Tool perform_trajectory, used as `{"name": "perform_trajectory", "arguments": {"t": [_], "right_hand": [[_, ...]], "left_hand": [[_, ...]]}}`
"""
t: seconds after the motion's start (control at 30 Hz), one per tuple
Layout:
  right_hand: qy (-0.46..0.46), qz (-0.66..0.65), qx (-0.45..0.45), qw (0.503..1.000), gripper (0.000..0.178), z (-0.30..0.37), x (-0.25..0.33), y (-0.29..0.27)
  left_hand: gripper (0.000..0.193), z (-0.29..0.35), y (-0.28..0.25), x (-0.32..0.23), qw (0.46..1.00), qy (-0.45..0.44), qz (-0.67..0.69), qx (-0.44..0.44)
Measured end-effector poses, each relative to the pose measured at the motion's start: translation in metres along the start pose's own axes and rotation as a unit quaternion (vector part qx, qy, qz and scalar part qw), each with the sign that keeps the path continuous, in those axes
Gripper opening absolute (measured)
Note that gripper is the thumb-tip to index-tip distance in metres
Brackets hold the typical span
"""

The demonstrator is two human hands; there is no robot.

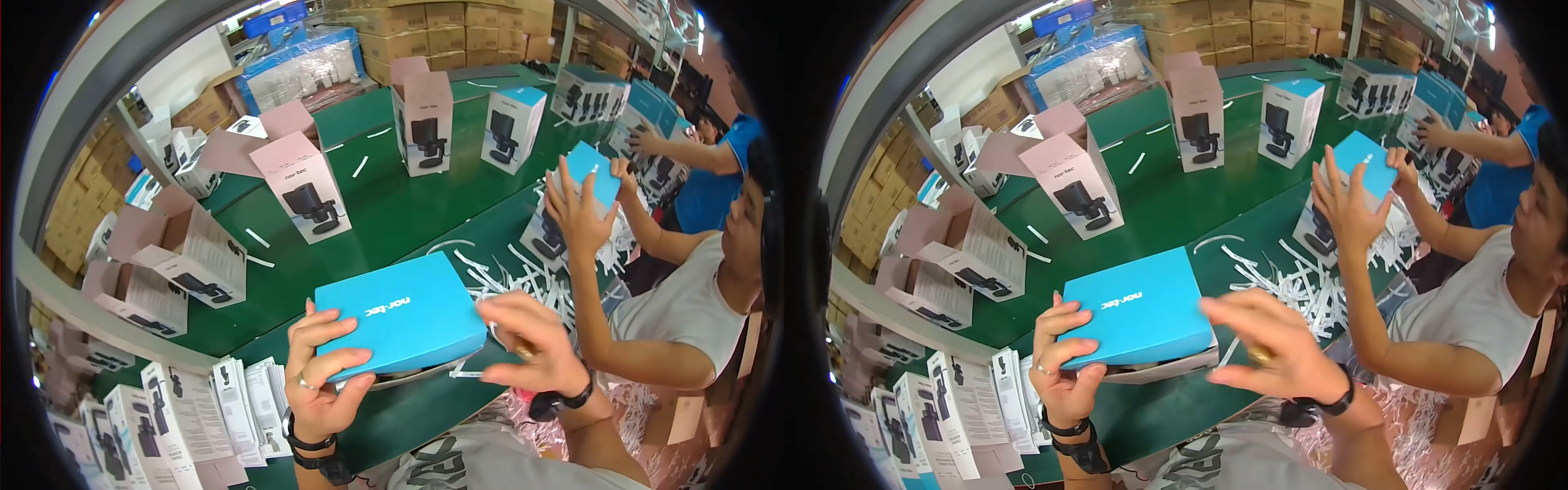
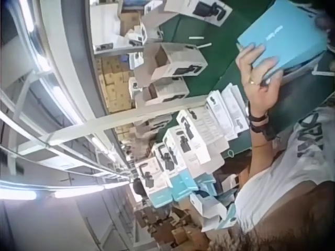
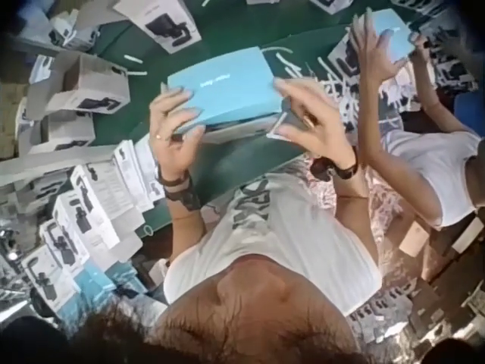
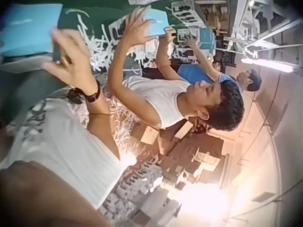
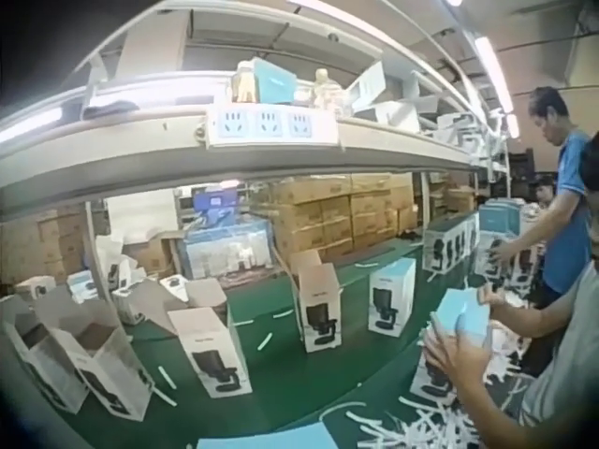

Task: The person packs a microphone by placing a manual and a cardboard insert into a box, closing the lid, and applying adhesive strips. They then place the box into a larger carton, close its lid, and apply more adhesive strips before setting it aside.

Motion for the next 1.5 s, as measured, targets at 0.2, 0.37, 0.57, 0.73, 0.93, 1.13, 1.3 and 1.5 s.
{"name": "perform_trajectory", "arguments": {"t": [0.2,0.37,0.57,0.73,0.93,1.13,1.3,1.5], "right_hand": [[-0.174,-0.02,-0.09,0.98,0.041,-0.005,-0.008,0.007],[-0.229,0.008,-0.1,0.968,0.036,-0.005,-0.013,-0.001],[-0.293,0.05,-0.08,0.951,0.031,0.0,-0.018,0.017],[-0.3,0.094,-0.052,0.948,0.027,0.006,-0.017,0.029],[-0.32,0.013,-0.072,0.945,0.026,0.002,-0.018,0.027],[-0.254,0.0,-0.05,0.966,0.045,-0.031,-0.023,0.019],[-0.176,-0.041,0.016,0.983,0.067,-0.056,-0.034,0.021],[-0.227,-0.126,-0.023,0.966,0.07,-0.044,-0.054,0.024]], "left_hand": [[0.034,-0.004,-0.001,-0.011,0.997,0.021,-0.065,0.039],[0.04,-0.015,0.007,-0.019,0.98,0.048,-0.107,0.159],[0.05,0.015,0.025,-0.022,0.948,0.062,-0.251,0.183],[0.056,0.012,0.08,-0.048,0.855,0.008,-0.465,0.229],[0.068,0.017,0.077,-0.043,0.877,0.038,-0.434,0.202],[0.091,-0.055,0.038,-0.021,0.899,-0.029,-0.365,0.239],[0.102,-0.049,0.043,-0.029,0.858,-0.059,-0.405,0.311],[0.099,-0.075,0.064,-0.024,0.905,-0.063,-0.275,0.318]]}}
Point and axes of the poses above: each hand's wrist, its own z-axis away from the middle knuckle, its own y-axis out of the palm, x = y × z, the point moved 9 cm from there along -z, towards the middle knuckle, and after that the axes turned 1 degree about -x, right-handed, at the moved point
